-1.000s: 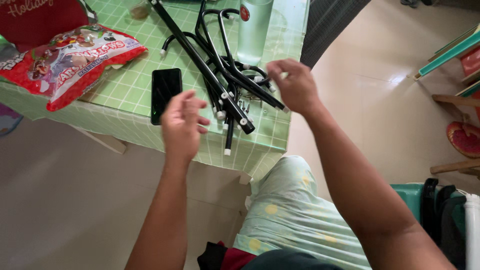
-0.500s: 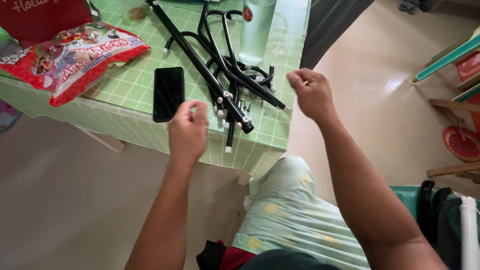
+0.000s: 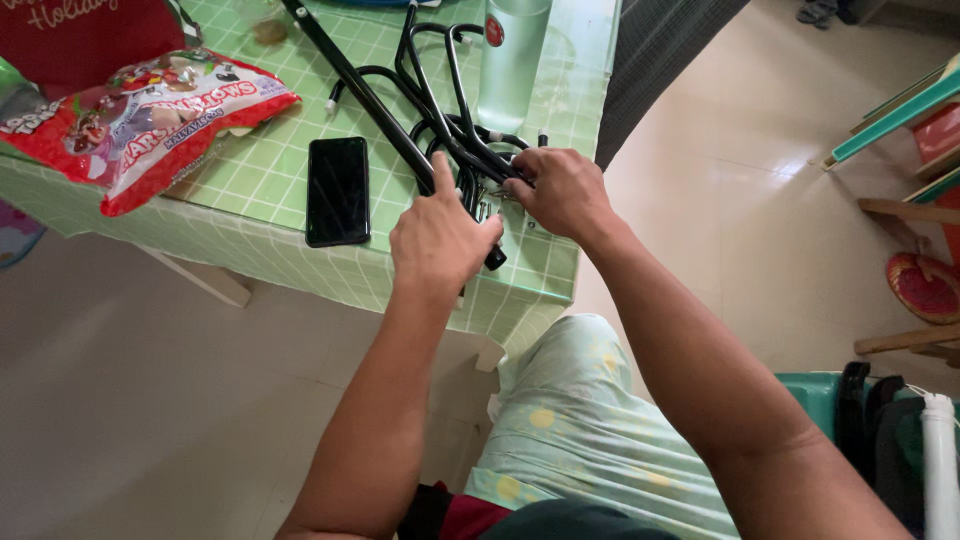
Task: The person assembles black metal frame components by hand, inserting and tightening small metal fasteners to join curved and straight pieces. The person repeatedly aligns the parts, inserts fasteners, and tightens them to secure the joints.
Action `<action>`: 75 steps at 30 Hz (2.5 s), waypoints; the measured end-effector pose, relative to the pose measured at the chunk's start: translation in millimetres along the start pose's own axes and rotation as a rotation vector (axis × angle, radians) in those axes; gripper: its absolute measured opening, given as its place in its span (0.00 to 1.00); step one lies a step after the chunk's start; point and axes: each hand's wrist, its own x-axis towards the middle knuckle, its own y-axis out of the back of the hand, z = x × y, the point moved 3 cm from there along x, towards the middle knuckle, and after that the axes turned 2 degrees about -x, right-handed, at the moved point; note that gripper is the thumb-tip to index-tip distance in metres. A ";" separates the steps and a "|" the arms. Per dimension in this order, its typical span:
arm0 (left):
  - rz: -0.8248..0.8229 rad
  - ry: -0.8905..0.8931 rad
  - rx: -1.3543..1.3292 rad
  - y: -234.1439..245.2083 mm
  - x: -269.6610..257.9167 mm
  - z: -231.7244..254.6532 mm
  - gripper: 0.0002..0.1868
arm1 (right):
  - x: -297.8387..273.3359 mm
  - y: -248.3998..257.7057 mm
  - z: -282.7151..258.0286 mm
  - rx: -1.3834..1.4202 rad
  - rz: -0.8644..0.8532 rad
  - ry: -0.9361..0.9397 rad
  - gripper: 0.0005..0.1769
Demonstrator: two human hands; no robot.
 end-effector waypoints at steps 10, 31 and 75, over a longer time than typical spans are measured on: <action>0.131 0.045 -0.299 2.4 6.3 -16.7 0.55 | -9.0 3.6 -5.2 0.012 0.231 0.208 0.08; 0.104 0.151 -1.907 -61.8 -8.1 -48.7 0.17 | -125.1 26.9 -7.0 0.108 0.397 0.439 0.10; -0.448 -0.493 -1.153 -159.7 -183.5 137.8 0.37 | -378.0 33.7 85.5 0.351 0.286 0.015 0.15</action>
